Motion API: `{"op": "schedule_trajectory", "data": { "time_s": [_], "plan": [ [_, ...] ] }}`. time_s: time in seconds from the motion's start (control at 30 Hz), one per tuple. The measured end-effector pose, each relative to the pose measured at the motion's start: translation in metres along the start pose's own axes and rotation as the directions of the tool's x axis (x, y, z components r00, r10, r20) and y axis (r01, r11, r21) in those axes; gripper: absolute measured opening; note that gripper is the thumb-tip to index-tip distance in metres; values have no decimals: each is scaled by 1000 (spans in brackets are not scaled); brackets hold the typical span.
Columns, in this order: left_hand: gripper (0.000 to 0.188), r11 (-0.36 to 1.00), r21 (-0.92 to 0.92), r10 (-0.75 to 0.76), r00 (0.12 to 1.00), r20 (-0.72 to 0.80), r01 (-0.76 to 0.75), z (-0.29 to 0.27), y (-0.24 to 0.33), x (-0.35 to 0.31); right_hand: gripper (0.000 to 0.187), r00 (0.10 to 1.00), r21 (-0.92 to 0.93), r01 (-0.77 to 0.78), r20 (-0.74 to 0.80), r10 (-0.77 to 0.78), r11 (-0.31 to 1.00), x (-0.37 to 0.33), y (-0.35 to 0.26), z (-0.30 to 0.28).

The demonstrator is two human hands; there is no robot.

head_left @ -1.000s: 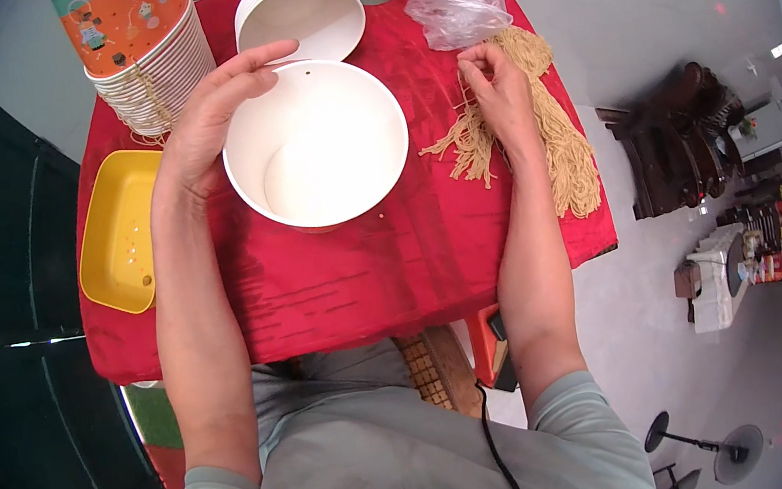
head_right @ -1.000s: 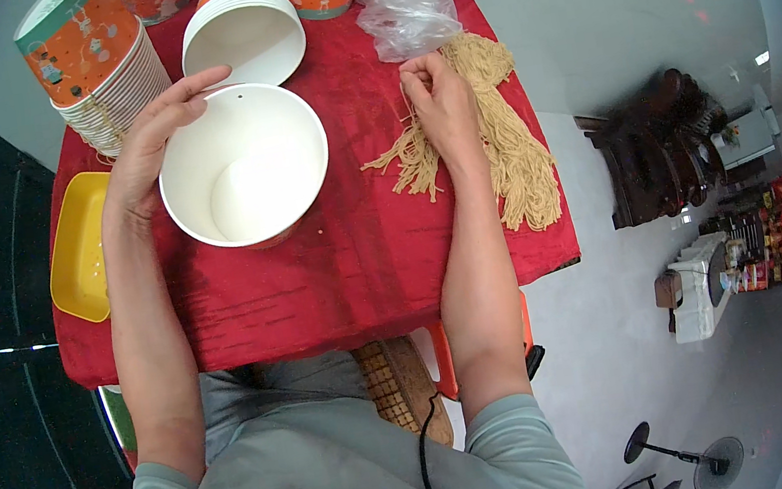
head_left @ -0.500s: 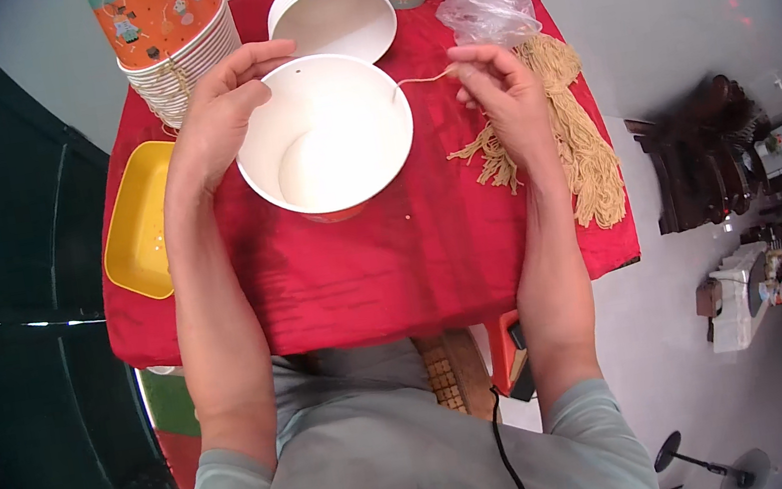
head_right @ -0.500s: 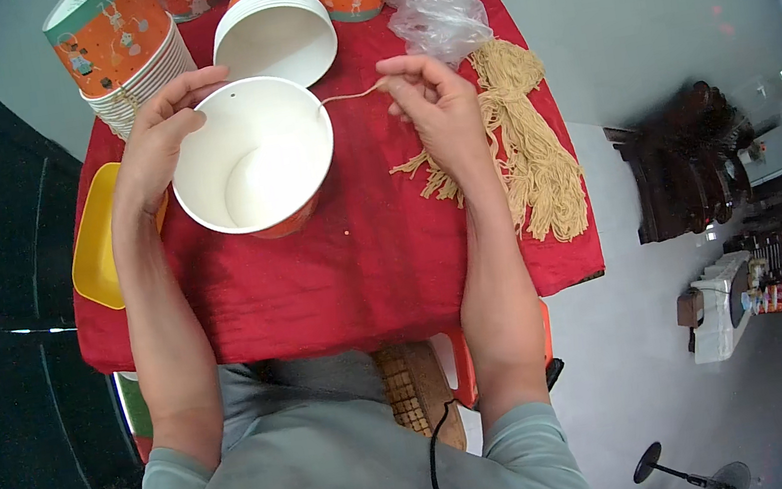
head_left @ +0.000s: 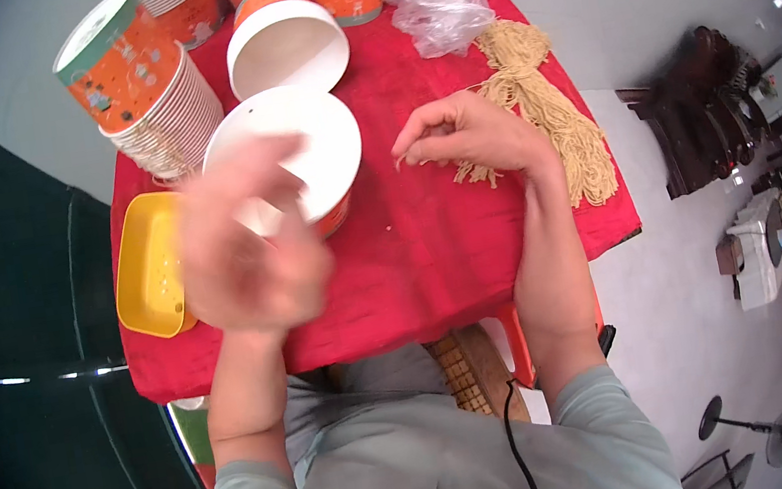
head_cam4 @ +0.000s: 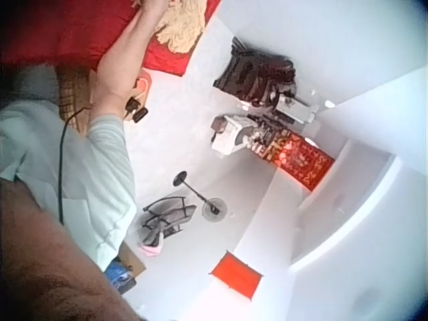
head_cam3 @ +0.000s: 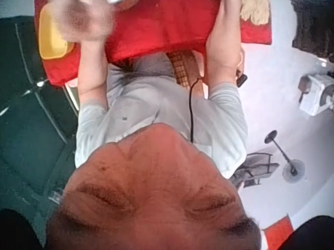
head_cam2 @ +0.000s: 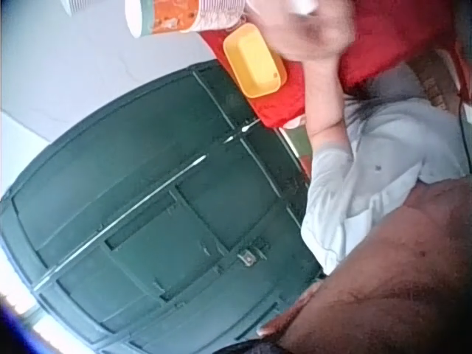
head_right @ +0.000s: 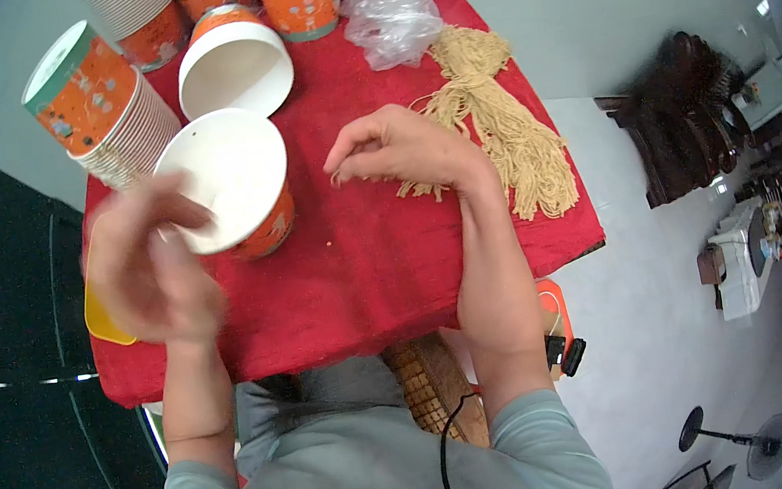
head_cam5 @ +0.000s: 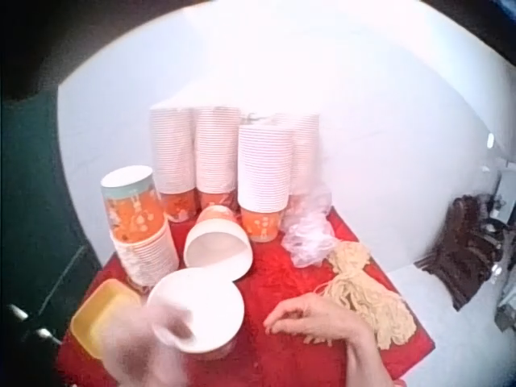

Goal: Tying strings onto decorative paper cups as part of a manufacturing or packaging process.

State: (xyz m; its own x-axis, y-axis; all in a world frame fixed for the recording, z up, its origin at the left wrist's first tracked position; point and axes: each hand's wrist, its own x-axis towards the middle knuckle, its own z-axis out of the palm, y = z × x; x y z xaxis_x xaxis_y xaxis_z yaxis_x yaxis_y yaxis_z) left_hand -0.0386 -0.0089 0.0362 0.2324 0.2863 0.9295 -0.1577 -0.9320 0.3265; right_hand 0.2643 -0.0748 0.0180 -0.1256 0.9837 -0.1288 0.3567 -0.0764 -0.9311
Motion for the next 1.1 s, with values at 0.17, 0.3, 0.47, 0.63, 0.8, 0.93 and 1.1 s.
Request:
{"op": "schedule_trajectory", "data": {
  "time_s": [0.17, 0.3, 0.47, 0.63, 0.8, 0.93, 1.1],
  "plan": [
    [77, 944, -38, -301, 906, 297, 326, 66, 32, -18, 16, 984, 181, 131, 99, -150, 975, -27, -16, -9],
    [72, 792, 60, -575, 708, 409, 608, 74, 26, -33, 16, 976, 319, 212, -19, -217, 924, -27, -13, -10],
    [25, 423, -146, -702, 425, 571, 894, 74, 13, -35, 16, 981, 332, 183, -124, -149, 925, -21, -2, -19],
    [28, 257, -161, -713, 300, 633, 953, 81, 7, -40, 20, 981, 246, 118, -181, -74, 962, -15, 6, -27],
    [47, 153, -194, -778, 240, 581, 969, 95, -2, -47, 23, 993, 248, 84, -103, -60, 965, -11, 12, -27],
    [53, 168, -207, -740, 262, 619, 964, 99, -19, -59, 25, 994, 266, 107, -46, -98, 958, -5, 14, -22],
    [43, 210, -224, -777, 302, 552, 952, 103, -24, -70, 27, 993, 258, 117, -25, -115, 959, -1, 15, -23]
  ]
}}
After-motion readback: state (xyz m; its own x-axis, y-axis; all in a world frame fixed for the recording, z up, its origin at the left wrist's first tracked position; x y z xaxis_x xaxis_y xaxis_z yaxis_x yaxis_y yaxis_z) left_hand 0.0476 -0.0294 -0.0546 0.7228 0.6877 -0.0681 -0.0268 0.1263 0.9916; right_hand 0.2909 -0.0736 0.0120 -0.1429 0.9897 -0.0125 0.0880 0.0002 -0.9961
